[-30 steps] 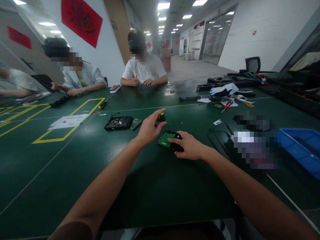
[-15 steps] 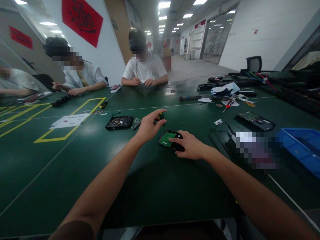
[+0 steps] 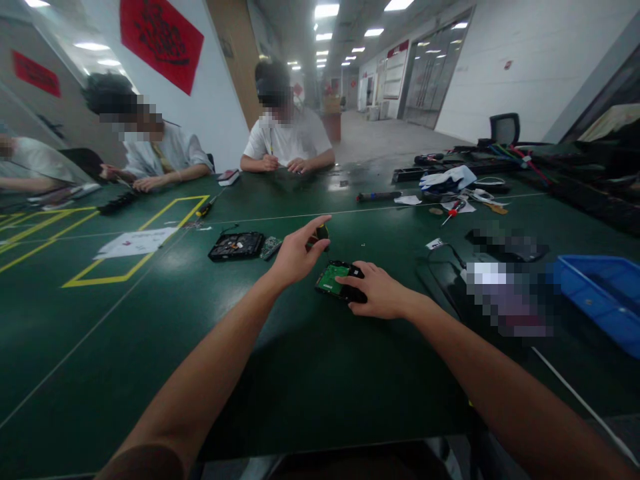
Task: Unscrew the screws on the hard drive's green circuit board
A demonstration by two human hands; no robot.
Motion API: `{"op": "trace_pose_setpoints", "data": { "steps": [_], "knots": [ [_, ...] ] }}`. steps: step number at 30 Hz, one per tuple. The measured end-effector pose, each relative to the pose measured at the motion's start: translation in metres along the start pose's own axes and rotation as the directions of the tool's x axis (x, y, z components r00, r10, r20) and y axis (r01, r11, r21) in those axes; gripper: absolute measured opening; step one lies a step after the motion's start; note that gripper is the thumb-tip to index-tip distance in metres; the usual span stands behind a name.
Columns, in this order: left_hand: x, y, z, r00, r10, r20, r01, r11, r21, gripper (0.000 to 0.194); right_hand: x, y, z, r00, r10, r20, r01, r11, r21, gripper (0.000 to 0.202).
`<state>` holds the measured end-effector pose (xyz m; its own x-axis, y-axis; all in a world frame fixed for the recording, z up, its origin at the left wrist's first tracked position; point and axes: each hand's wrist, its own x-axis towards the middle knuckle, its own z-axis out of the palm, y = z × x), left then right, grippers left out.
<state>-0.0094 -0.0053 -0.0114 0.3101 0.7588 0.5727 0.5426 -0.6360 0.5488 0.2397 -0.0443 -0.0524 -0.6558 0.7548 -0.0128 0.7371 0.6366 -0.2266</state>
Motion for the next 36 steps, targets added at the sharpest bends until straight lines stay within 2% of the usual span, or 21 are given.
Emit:
{"op": "trace_pose_setpoints", "data": {
  "steps": [22,30,36],
  "knots": [
    [-0.0010,-0.0020,0.0014,0.999,0.045,0.004,-0.044,0.999,-0.019,0.057,-0.0006,-0.0015,-0.0031,1.000,0.016,0.005,-0.016,1.000,0.025,0.075],
    [-0.0010,-0.0002,0.0022,0.996,0.085,-0.023,-0.085,0.996,-0.005,0.063,0.0000,-0.0009,-0.0009,1.000,0.008,-0.003,-0.008,1.000,0.012,0.075],
    [-0.0007,-0.0017,0.0052,0.991,0.114,-0.069,-0.109,0.991,0.073,0.054,-0.0006,-0.0006,-0.0012,1.000,0.005,-0.002,-0.005,1.000,0.007,0.075]
  ]
}}
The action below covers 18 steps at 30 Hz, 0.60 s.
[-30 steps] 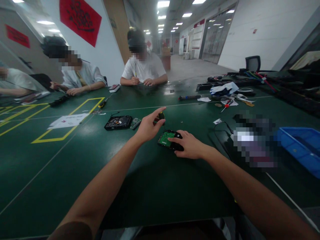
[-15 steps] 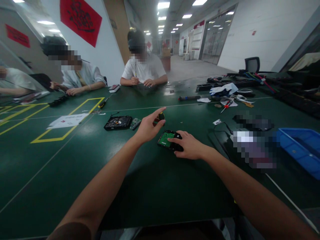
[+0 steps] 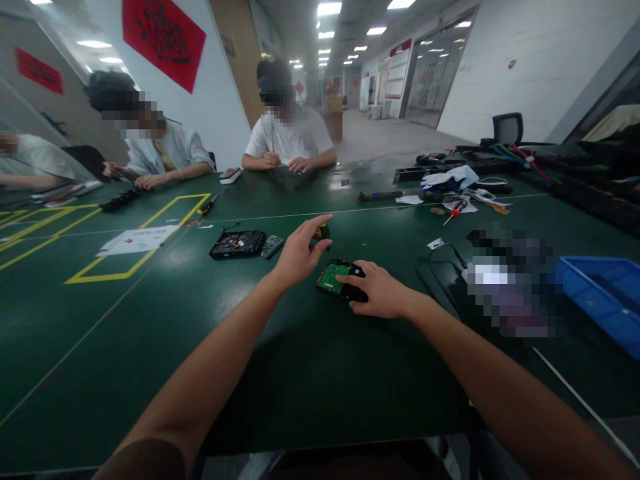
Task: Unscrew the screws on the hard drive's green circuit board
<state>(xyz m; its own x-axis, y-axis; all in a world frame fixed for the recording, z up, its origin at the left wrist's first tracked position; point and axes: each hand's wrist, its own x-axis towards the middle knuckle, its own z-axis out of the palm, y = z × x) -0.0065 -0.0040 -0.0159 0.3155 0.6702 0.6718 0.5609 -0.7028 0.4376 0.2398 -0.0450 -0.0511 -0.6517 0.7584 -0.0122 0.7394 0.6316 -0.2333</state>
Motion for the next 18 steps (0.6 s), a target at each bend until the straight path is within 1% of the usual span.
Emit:
{"op": "trace_pose_setpoints", "data": {
  "steps": [5,10,18],
  "knots": [
    [0.0005,0.0017,-0.0006,1.000,-0.012,0.022,0.012,1.000,-0.012,0.048,0.0003,0.0009,0.0005,1.000,-0.003,0.000,0.003,1.000,-0.004,0.075],
    [0.0022,0.0039,-0.0033,1.000,-0.014,-0.003,0.014,1.000,-0.004,0.041,0.0001,0.0017,0.0022,1.000,0.002,-0.004,-0.002,1.000,-0.009,0.076],
    [0.0017,0.0030,-0.0033,1.000,-0.026,0.014,0.026,1.000,-0.012,0.045,0.0000,0.0025,0.0029,1.000,-0.003,-0.003,0.003,1.000,-0.004,0.076]
  ]
}}
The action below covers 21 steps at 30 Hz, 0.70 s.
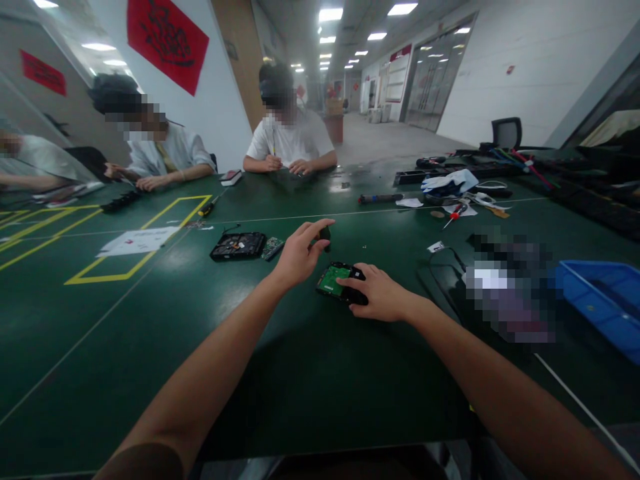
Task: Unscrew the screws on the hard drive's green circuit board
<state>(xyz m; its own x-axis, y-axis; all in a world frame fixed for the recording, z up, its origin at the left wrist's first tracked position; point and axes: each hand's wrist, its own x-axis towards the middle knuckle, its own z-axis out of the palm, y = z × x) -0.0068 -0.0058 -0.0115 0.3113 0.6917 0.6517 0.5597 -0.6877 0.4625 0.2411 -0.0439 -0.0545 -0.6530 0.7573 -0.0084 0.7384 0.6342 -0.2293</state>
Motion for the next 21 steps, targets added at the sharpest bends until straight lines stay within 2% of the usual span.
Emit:
{"op": "trace_pose_setpoints", "data": {
  "steps": [9,16,21],
  "knots": [
    [-0.0013,-0.0030,0.0029,0.998,-0.015,0.062,0.021,0.995,-0.094,0.049,0.0003,-0.0010,-0.0003,1.000,-0.003,-0.009,0.003,1.000,-0.005,0.076],
    [0.0007,0.0046,-0.0023,0.999,0.032,0.044,-0.029,0.997,-0.068,0.046,0.0000,-0.0002,0.0000,1.000,-0.001,-0.015,0.001,1.000,-0.010,0.075],
    [0.0014,0.0051,-0.0028,1.000,0.008,0.007,-0.007,0.999,-0.050,0.042,0.0002,0.0012,0.0013,1.000,-0.003,-0.016,0.003,1.000,-0.006,0.076]
  ]
}}
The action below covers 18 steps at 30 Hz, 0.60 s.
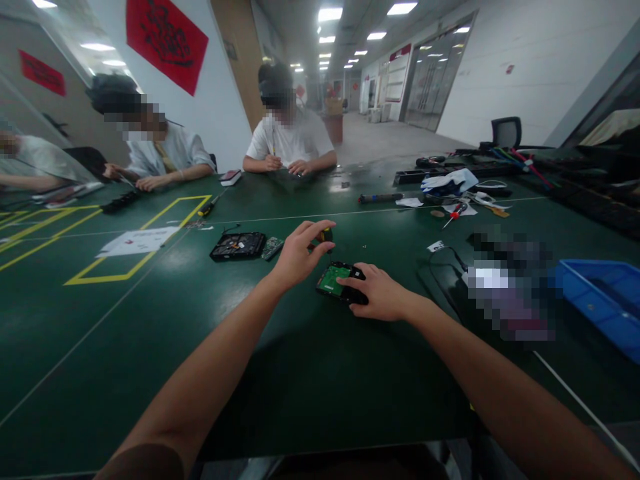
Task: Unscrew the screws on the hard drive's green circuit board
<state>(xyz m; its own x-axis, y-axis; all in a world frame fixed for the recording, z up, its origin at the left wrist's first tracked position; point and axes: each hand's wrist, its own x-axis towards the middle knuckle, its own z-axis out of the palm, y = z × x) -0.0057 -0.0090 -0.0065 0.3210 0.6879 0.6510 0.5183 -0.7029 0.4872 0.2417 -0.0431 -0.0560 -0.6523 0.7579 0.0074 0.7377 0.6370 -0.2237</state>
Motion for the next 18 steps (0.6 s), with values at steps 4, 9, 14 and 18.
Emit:
{"op": "trace_pose_setpoints", "data": {
  "steps": [4,9,14,18],
  "knots": [
    [-0.0006,-0.0012,0.0009,1.000,-0.005,0.011,0.005,1.000,0.002,0.045,0.0000,0.0007,0.0001,1.000,-0.008,0.004,0.008,1.000,-0.002,0.075],
    [-0.0027,-0.0064,0.0040,0.998,-0.016,0.068,0.017,1.000,-0.018,0.057,-0.0001,0.0006,0.0000,1.000,-0.005,-0.001,0.005,1.000,-0.004,0.076],
    [-0.0027,-0.0089,0.0063,0.999,-0.014,0.043,0.013,1.000,0.004,0.052,0.0003,-0.0003,-0.0010,1.000,-0.011,0.003,0.011,1.000,-0.004,0.076],
    [-0.0016,-0.0081,0.0056,0.999,-0.014,0.029,0.014,1.000,0.013,0.049,0.0001,-0.0004,-0.0017,1.000,-0.005,0.010,0.005,1.000,-0.012,0.076]
  ]
}}
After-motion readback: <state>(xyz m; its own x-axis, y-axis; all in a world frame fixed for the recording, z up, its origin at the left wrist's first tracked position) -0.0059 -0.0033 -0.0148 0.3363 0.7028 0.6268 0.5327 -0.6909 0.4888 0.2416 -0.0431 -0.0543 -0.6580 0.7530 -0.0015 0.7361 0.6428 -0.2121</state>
